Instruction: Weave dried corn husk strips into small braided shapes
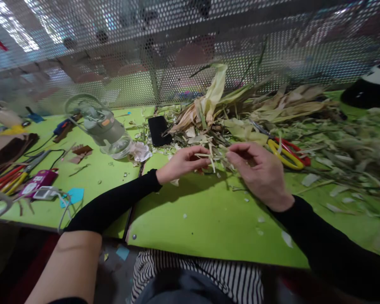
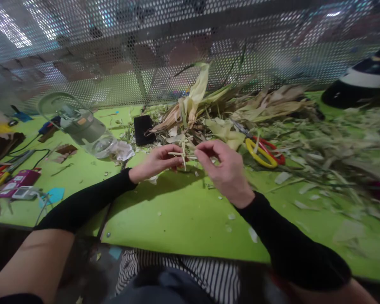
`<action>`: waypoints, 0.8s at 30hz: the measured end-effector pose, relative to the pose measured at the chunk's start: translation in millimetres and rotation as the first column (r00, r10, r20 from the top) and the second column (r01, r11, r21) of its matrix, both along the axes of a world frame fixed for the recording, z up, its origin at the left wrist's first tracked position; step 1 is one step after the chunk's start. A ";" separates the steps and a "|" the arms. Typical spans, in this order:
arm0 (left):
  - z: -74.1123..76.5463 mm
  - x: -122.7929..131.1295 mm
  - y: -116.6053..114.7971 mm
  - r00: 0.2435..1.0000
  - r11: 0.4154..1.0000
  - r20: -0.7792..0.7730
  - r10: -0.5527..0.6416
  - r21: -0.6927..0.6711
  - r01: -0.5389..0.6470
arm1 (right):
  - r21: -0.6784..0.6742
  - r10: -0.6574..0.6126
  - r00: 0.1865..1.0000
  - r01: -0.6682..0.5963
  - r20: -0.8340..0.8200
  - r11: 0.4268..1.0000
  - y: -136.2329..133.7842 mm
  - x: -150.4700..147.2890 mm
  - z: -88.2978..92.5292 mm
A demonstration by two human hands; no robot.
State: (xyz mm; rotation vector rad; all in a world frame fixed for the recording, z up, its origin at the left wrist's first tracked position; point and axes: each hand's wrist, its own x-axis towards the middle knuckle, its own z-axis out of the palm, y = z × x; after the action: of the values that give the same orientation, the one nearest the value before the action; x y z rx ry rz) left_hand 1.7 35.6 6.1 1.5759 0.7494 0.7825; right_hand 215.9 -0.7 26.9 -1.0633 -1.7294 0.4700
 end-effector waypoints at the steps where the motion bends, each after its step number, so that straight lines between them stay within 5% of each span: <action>1: 2.4 -0.6 -0.5 0.998 1.000 0.053 0.014 -0.023 -0.013 | 0.041 0.007 0.998 -0.010 0.067 0.999 -1.7 -0.7 -0.4; 5: 6.4 -1.1 -5.0 0.991 0.999 0.130 0.041 -0.028 -0.038 | 0.118 0.017 0.976 -0.044 0.218 0.992 -5.1 -4.2 -1.0; 13: 7.5 1.3 -14.3 0.998 0.999 0.055 -0.010 0.032 0.009 | 0.045 0.014 0.984 -0.023 0.178 0.999 -10.4 -8.8 3.9; 16: 14.6 0.5 -16.8 0.989 0.997 -0.142 -0.050 0.054 0.059 | -0.122 0.029 0.998 -0.021 0.063 0.992 -9.4 -5.8 3.0; 18: 19.4 1.0 -18.7 0.980 0.993 -0.198 0.024 0.114 -0.001 | -0.281 0.060 0.998 -0.068 -0.037 0.957 -7.5 -3.7 2.2; 24: 25.7 6.1 -23.0 0.986 0.990 0.082 0.142 0.013 -0.144 | -0.455 0.171 0.961 -0.254 -0.217 0.854 -5.0 -6.2 2.6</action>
State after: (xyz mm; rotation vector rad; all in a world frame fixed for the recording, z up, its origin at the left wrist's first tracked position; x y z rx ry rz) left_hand 7.8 12.6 31.8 1.5094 0.8044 0.9553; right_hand 209.6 -5.7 29.5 -1.1340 -1.6213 1.1481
